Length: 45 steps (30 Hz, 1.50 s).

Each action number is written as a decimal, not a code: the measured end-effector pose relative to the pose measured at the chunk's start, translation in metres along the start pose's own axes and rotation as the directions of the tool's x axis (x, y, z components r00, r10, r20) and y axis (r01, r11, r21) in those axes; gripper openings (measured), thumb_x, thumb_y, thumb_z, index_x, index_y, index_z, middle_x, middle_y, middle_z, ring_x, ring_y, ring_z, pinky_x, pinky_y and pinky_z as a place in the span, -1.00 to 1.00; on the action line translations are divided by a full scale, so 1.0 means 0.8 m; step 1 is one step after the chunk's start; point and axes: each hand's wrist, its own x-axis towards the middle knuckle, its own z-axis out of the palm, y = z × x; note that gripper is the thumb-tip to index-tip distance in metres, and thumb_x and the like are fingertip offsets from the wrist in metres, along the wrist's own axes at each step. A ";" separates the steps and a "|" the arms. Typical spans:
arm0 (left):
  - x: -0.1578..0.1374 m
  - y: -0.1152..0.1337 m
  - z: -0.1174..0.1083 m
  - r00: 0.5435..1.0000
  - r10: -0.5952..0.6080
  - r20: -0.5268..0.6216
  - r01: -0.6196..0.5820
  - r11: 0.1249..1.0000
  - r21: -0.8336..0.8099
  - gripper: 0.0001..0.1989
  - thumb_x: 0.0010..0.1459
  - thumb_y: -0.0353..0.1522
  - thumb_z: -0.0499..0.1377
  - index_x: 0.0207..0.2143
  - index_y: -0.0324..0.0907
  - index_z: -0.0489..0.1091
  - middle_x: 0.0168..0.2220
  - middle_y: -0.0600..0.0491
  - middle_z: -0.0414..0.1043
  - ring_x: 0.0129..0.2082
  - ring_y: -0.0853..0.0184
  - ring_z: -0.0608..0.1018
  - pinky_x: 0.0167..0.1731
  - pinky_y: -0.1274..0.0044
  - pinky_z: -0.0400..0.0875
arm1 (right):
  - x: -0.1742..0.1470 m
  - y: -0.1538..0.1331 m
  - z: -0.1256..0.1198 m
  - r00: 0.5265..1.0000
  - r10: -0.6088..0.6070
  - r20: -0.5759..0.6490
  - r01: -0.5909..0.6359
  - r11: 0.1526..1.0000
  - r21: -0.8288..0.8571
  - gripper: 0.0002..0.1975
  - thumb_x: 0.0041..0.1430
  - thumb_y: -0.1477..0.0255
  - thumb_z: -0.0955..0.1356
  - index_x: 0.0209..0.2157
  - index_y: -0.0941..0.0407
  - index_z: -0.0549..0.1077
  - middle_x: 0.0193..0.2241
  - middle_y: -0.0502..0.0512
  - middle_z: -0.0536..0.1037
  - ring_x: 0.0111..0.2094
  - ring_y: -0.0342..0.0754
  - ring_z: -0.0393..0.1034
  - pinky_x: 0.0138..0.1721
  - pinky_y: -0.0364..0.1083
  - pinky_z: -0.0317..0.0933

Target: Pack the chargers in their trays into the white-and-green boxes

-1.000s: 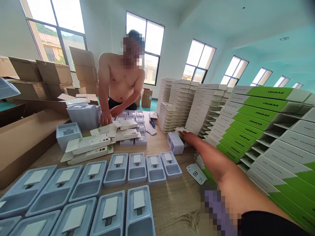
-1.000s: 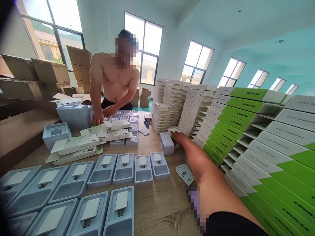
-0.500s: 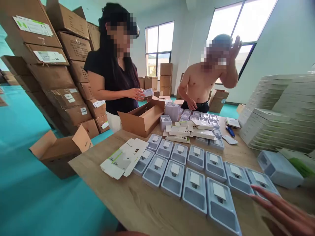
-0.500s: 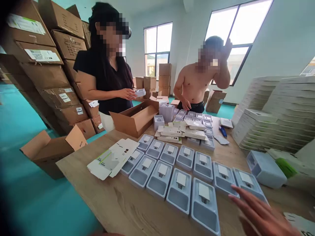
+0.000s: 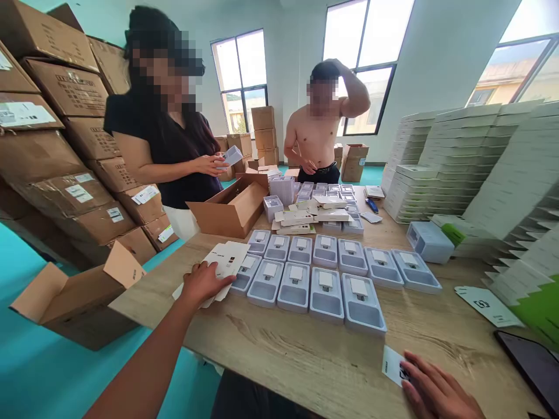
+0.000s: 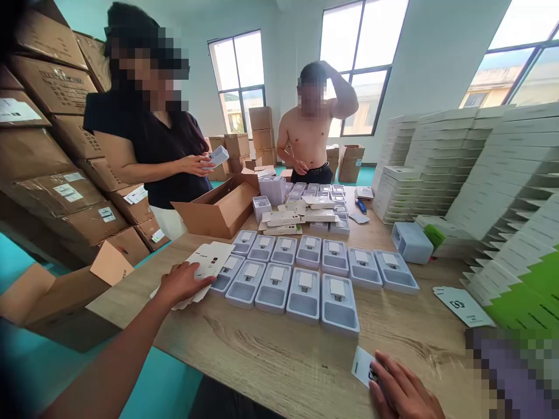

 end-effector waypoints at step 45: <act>-0.154 0.147 -0.055 0.292 0.956 -0.041 -0.947 0.283 -0.152 -0.26 -0.04 -0.16 0.39 0.12 -0.10 0.14 0.47 -0.27 -0.02 0.49 -0.03 0.02 0.44 0.01 -0.17 | 0.160 -0.184 -0.053 0.784 -0.025 0.620 -0.483 -0.652 0.584 -0.51 0.11 0.16 0.54 -0.01 0.16 0.63 -0.12 0.26 0.70 -0.17 0.07 0.60 -0.13 -0.04 0.40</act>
